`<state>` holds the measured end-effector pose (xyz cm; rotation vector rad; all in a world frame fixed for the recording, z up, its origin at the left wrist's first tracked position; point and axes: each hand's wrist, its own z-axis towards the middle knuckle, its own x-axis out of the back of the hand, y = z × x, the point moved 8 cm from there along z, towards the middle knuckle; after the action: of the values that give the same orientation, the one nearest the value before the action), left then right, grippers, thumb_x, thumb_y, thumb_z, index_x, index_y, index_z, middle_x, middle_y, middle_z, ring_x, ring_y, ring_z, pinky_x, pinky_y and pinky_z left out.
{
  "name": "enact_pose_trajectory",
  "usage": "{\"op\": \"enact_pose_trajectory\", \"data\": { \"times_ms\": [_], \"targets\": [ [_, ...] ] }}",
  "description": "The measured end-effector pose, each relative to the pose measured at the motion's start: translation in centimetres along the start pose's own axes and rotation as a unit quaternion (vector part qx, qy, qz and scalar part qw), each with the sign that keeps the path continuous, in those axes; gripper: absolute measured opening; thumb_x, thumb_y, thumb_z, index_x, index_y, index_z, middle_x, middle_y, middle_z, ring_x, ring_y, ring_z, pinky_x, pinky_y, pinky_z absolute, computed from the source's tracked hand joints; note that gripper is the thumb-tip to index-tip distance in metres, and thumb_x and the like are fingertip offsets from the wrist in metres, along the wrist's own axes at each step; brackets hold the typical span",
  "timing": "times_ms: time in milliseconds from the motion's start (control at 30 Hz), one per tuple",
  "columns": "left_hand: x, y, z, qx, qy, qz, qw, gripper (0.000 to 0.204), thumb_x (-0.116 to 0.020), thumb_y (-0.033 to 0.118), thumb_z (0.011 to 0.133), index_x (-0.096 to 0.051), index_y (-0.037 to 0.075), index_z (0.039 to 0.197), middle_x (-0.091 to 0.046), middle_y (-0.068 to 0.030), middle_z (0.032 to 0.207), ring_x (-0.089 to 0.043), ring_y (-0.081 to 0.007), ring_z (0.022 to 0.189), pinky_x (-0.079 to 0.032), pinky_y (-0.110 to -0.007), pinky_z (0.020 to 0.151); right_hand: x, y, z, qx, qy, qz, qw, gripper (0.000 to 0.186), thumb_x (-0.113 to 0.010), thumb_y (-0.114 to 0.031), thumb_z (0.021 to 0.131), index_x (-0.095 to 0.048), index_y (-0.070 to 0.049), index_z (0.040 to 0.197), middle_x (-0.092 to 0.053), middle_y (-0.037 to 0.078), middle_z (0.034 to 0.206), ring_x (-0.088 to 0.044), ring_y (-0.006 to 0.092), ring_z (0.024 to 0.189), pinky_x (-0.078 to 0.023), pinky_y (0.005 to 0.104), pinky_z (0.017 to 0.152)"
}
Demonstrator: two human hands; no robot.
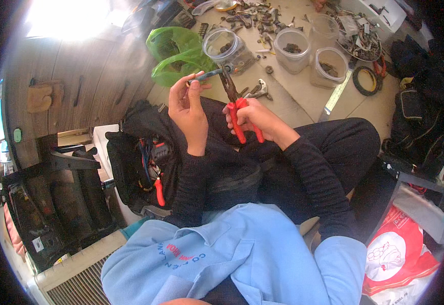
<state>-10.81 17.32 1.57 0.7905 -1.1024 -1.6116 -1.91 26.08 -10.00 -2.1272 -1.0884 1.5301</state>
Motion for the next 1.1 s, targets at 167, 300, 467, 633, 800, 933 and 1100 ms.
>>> {"op": "enact_pose_trajectory", "data": {
  "times_ms": [167,300,467,633,800,933,1100],
  "targets": [
    [-0.6,0.0,-0.4,0.009,-0.004,-0.047,0.999,0.018,-0.055,0.006,0.099,-0.054,-0.006,0.112,-0.065,-0.0212,0.113,-0.067,-0.0243,0.097,-0.058,-0.036,0.082,0.8,-0.8,-0.1,0.045,0.037,-0.001,0.998,0.037,-0.048,-0.001,0.068,-0.056,0.001,0.104,-0.062,0.011,0.092,-0.065,0.0221,0.086,-0.055,0.0362,0.081],
    [-0.3,-0.5,-0.2,0.02,-0.018,-0.057,0.998,0.021,-0.053,0.009,0.1,-0.053,-0.007,0.114,-0.063,-0.0251,0.116,-0.066,-0.0321,0.103,-0.06,-0.043,0.084,2.5,-1.2,0.6,0.096,0.072,-0.104,0.987,0.027,-0.051,-0.005,0.075,-0.057,0.0,0.1,-0.062,0.009,0.088,-0.064,0.0194,0.08,-0.054,0.0326,0.076],
    [-0.3,-2.6,-0.1,0.085,-0.049,-0.117,0.988,0.025,-0.053,0.008,0.099,-0.052,-0.006,0.121,-0.062,-0.0247,0.116,-0.067,-0.032,0.099,-0.059,-0.044,0.081,3.8,-3.5,-0.3,0.162,0.185,-0.24,0.939,0.016,-0.062,-0.014,0.081,-0.058,-0.002,0.091,-0.062,0.004,0.08,-0.061,0.013,0.072,-0.05,0.0301,0.068],
    [-3.0,-11.9,-1.6,0.227,-0.2,0.091,0.949,0.031,-0.067,0.016,0.09,-0.059,-0.001,0.115,-0.065,-0.0213,0.107,-0.066,-0.0285,0.096,-0.056,-0.04,0.081,8.3,-7.1,-1.7,0.256,0.294,-0.192,0.901,0.014,-0.065,-0.017,0.084,-0.062,-0.003,0.085,-0.059,0.0,0.07,-0.053,0.0095,0.062,-0.043,0.0266,0.058],
    [-6.3,-17.7,-4.5,0.056,-0.358,0.491,0.792,0.037,-0.077,0.018,0.078,-0.063,0.002,0.108,-0.064,-0.0212,0.099,-0.065,-0.0384,0.091,-0.055,-0.046,0.08,9.9,-9.8,-4.5,0.333,0.343,-0.192,0.857,0.015,-0.065,-0.017,0.085,-0.062,-0.002,0.084,-0.057,-0.001,0.067,-0.051,0.0098,0.063,-0.042,0.0275,0.06],
    [-7.0,-19.9,-5.4,0.038,-0.381,0.568,0.729,0.035,-0.076,0.017,0.077,-0.063,0.001,0.105,-0.062,-0.0208,0.102,-0.063,-0.0431,0.089,-0.054,-0.049,0.081,9.4,-9.9,-4.2,0.332,0.339,-0.21,0.855,0.013,-0.065,-0.015,0.086,-0.062,-0.002,0.085,-0.06,0.001,0.07,-0.052,0.0107,0.064,-0.044,0.028,0.062],
    [-6.1,-21.0,-4.5,0.071,-0.379,0.448,0.806,0.028,-0.069,0.016,0.086,-0.061,-0.002,0.105,-0.065,-0.0168,0.096,-0.065,-0.032,0.084,-0.055,-0.046,0.074,8.2,-11.2,-5.5,0.354,0.378,-0.306,0.799,0.015,-0.065,-0.015,0.086,-0.062,0.0,0.087,-0.062,0.008,0.069,-0.057,0.0156,0.064,-0.046,0.0324,0.062]
  ]
}}
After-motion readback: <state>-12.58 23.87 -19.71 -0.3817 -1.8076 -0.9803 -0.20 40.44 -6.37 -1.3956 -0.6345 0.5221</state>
